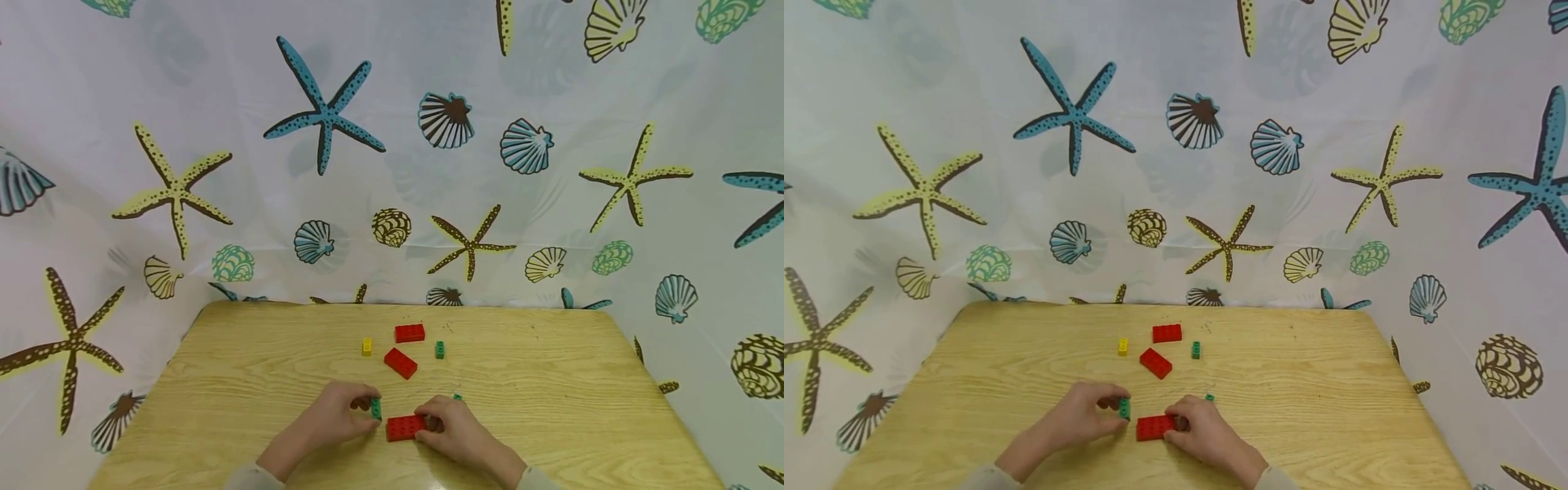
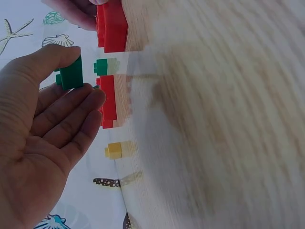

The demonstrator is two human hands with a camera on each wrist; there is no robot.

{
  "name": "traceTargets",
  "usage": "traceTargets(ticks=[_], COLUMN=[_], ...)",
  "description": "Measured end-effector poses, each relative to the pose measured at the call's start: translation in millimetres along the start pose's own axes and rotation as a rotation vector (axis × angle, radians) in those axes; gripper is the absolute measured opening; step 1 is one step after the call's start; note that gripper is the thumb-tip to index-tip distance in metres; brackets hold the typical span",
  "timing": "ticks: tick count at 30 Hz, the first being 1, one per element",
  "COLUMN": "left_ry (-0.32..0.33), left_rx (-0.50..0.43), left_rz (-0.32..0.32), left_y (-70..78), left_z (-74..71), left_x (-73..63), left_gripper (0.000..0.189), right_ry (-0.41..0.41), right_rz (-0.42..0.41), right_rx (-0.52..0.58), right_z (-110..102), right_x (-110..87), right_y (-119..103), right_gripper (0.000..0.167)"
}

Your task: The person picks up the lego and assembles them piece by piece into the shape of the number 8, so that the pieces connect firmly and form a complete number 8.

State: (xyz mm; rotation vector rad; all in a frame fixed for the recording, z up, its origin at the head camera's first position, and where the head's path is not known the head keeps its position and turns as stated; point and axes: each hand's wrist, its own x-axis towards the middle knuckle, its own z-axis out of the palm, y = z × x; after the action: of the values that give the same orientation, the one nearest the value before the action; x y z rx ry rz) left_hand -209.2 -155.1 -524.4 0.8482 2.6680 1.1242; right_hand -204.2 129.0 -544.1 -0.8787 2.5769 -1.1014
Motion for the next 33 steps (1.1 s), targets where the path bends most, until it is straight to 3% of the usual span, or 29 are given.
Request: traceTargets(ticks=[17, 33], left_ry=[-0.052, -0.079], left_rx=[-0.017, -0.002], left_rz=[0.023, -0.001], left_y=[2.6, 3.9], left_z=[13.4, 19.6], left_x=[2.7, 5.5], left_gripper=[0.034, 0.035], right_ry=[0.002, 0.008], right_rz=[0.003, -0.024], right_rx=[-0.013, -0.003], right_z=[1, 2], right_x=[0.7, 0.7], right_y=[3, 3], right_gripper=[0.030, 0.030])
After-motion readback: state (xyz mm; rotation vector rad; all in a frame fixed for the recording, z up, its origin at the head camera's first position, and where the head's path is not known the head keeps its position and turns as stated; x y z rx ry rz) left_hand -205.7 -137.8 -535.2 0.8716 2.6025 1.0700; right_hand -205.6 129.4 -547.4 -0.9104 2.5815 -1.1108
